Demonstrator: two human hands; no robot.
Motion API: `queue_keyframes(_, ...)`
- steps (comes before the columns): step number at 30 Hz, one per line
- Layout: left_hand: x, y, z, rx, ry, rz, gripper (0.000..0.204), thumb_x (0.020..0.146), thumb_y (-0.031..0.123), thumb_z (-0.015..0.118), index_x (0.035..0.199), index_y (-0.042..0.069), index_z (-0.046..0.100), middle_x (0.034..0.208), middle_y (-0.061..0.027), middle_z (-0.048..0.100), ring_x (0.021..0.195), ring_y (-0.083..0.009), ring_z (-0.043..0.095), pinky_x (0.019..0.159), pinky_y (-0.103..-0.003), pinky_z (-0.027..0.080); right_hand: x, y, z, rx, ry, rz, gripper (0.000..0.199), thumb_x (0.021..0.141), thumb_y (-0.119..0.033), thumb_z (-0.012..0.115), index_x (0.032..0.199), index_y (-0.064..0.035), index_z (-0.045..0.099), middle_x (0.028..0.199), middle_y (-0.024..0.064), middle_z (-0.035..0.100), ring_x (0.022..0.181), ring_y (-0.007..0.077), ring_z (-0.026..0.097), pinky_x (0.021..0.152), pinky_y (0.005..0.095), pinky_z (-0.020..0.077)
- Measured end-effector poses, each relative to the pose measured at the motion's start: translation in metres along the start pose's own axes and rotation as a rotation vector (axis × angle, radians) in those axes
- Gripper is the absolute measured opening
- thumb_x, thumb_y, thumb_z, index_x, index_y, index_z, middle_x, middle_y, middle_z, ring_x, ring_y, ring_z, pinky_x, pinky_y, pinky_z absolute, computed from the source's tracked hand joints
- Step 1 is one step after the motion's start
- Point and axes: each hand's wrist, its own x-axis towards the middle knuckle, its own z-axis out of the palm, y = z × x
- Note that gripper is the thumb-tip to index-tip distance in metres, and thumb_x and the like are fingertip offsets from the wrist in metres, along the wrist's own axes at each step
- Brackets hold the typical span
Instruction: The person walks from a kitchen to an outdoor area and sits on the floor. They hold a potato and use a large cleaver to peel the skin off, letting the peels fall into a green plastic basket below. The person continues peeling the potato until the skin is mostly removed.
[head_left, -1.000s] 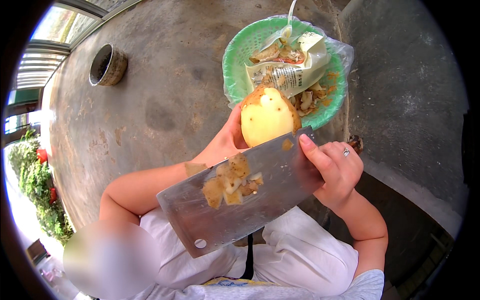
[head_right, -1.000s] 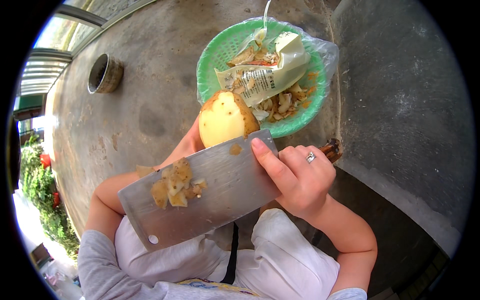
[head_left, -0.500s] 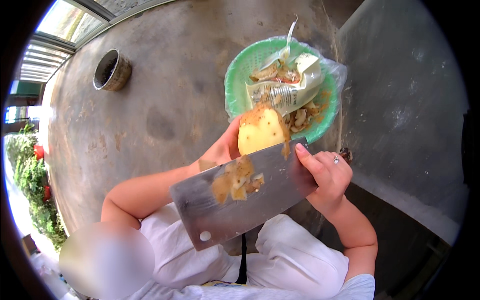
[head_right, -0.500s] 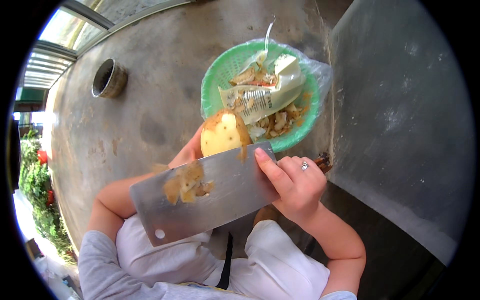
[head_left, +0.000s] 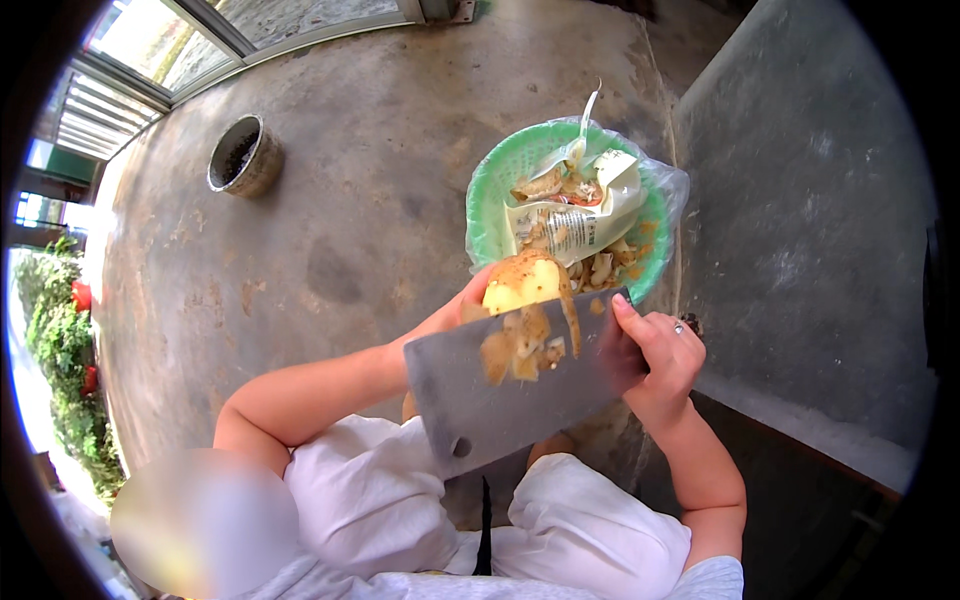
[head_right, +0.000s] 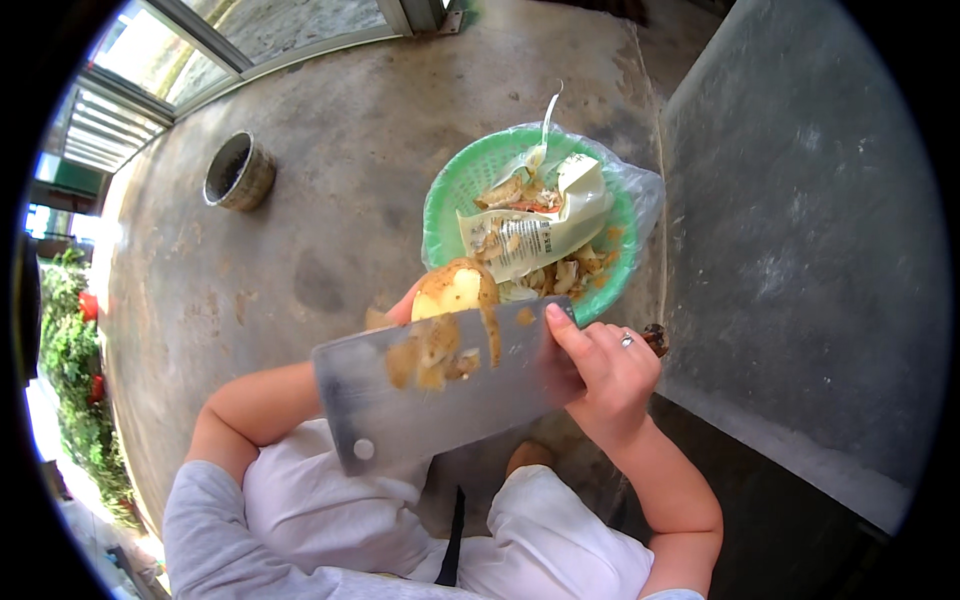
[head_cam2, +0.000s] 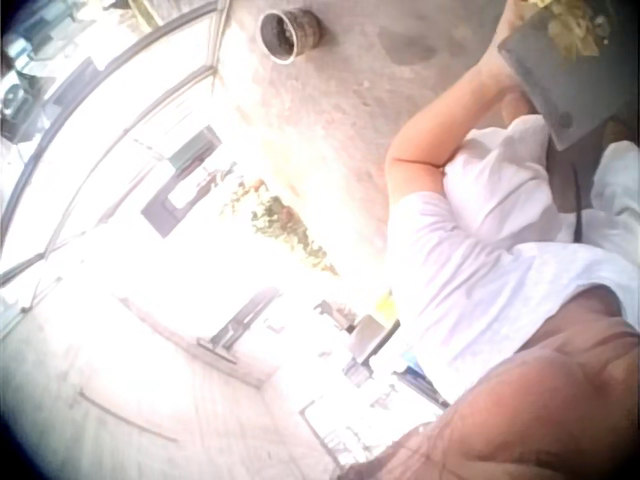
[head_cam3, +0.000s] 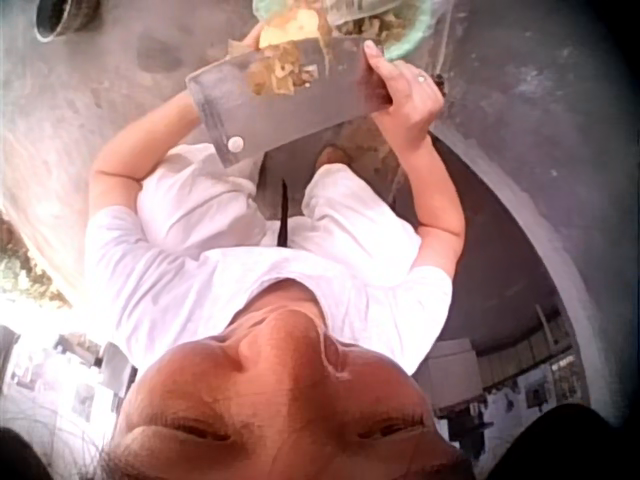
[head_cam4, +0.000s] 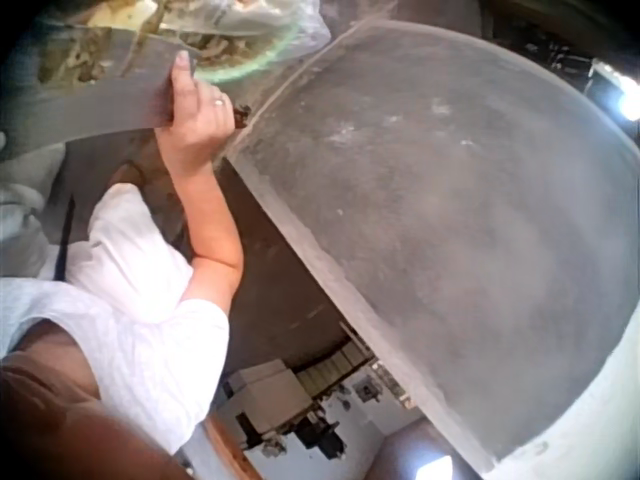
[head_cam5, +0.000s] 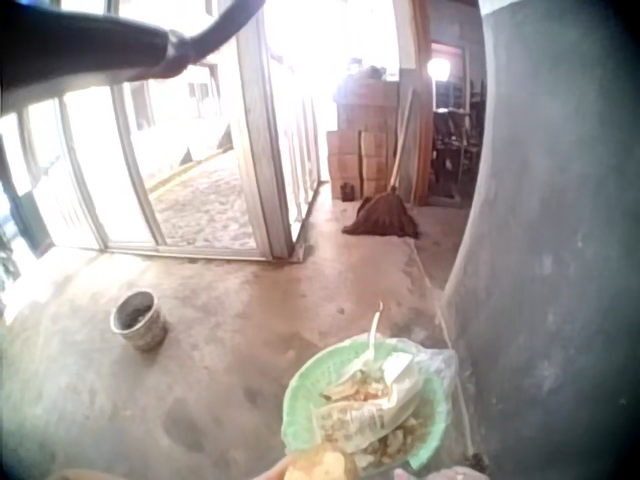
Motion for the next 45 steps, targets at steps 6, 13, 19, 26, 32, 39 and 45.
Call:
queue_keyframes(6, -0.014, 0.006, 0.014, 0.322, -0.164, 0.099, 0.109, 0.075, -0.001, 0.085, 0.158, 0.01, 0.016, 0.152, -0.0052, 0.04, 0.144, -0.0185, 0.037, 0.117, -0.041, 0.035, -0.01, 0.026, -0.002, 0.126, -0.107, 0.393, 0.038, 0.077, 0.008, 0.07, 0.113, -0.0054, 0.073, 0.064, 0.008, 0.053, 0.055, 0.0159, 0.054, 0.052, 0.0304, 0.0432)
queue_keyframes(13, 0.001, 0.009, 0.019, 0.29, 0.067, 0.116, 0.097, 0.078, 0.003, 0.085, 0.154, 0.005, 0.023, 0.148, -0.0079, 0.044, 0.139, -0.0203, 0.043, 0.112, -0.039, 0.042, 0.016, -0.004, -0.023, 1.0, -0.225, 1.12, 0.017, 0.098, -0.013, 0.066, 0.09, -0.0003, 0.06, 0.069, 0.0013, 0.058, 0.057, 0.0096, 0.053, 0.051, 0.0246, 0.0409)
queue_keyframes(19, 0.0, -0.002, 0.015, 0.277, 0.019, 0.121, 0.098, 0.078, 0.002, 0.085, 0.153, 0.006, 0.023, 0.147, -0.0075, 0.043, 0.138, -0.0196, 0.044, 0.112, -0.039, 0.043, 0.038, -0.024, -0.018, 1.348, -0.276, 1.346, 0.023, 0.097, -0.015, 0.067, 0.081, -0.0034, 0.057, 0.064, 0.0023, 0.053, 0.051, 0.0101, 0.047, 0.045, 0.0269, 0.0356)
queue_keyframes(26, -0.002, -0.002, 0.021, 0.255, 0.034, 0.101, 0.099, 0.078, -0.001, 0.084, 0.154, 0.007, 0.021, 0.149, -0.0075, 0.042, 0.139, -0.0198, 0.043, 0.113, -0.04, 0.041, 0.037, -0.02, -0.018, 1.31, -0.245, 1.391, 0.024, 0.097, -0.015, 0.067, 0.079, -0.0052, 0.055, 0.061, 0.0013, 0.05, 0.048, 0.0101, 0.043, 0.044, 0.0273, 0.0329)
queue_keyframes(32, -0.001, -0.004, 0.02, 0.259, 0.03, 0.119, 0.1, 0.078, 0.0, 0.084, 0.154, 0.007, 0.021, 0.149, -0.008, 0.041, 0.139, -0.0204, 0.043, 0.113, -0.04, 0.041, 0.032, -0.019, -0.016, 1.29, -0.232, 1.349, 0.023, 0.097, -0.014, 0.067, 0.08, -0.0051, 0.056, 0.061, 0.0012, 0.05, 0.048, 0.01, 0.042, 0.044, 0.0275, 0.0326)
queue_keyframes(39, -0.001, -0.004, 0.02, 0.32, 0.044, 0.144, 0.1, 0.077, 0.001, 0.085, 0.154, 0.006, 0.021, 0.149, -0.0078, 0.043, 0.138, -0.0205, 0.044, 0.113, -0.04, 0.042, 0.031, -0.019, -0.017, 1.315, -0.251, 1.394, 0.023, 0.098, -0.016, 0.067, 0.081, -0.0053, 0.056, 0.062, 0.0012, 0.049, 0.049, 0.0099, 0.042, 0.044, 0.0274, 0.0326)
queue_keyframes(45, -0.001, -0.005, 0.02, 0.337, 0.062, 0.137, 0.099, 0.078, 0.0, 0.084, 0.155, 0.005, 0.022, 0.148, -0.0077, 0.044, 0.136, -0.0202, 0.047, 0.112, -0.039, 0.044, 0.033, -0.022, -0.014, 1.354, -0.256, 1.472, 0.024, 0.098, -0.018, 0.068, 0.08, -0.0053, 0.056, 0.062, 0.0007, 0.048, 0.049, 0.0097, 0.041, 0.045, 0.0273, 0.0324)
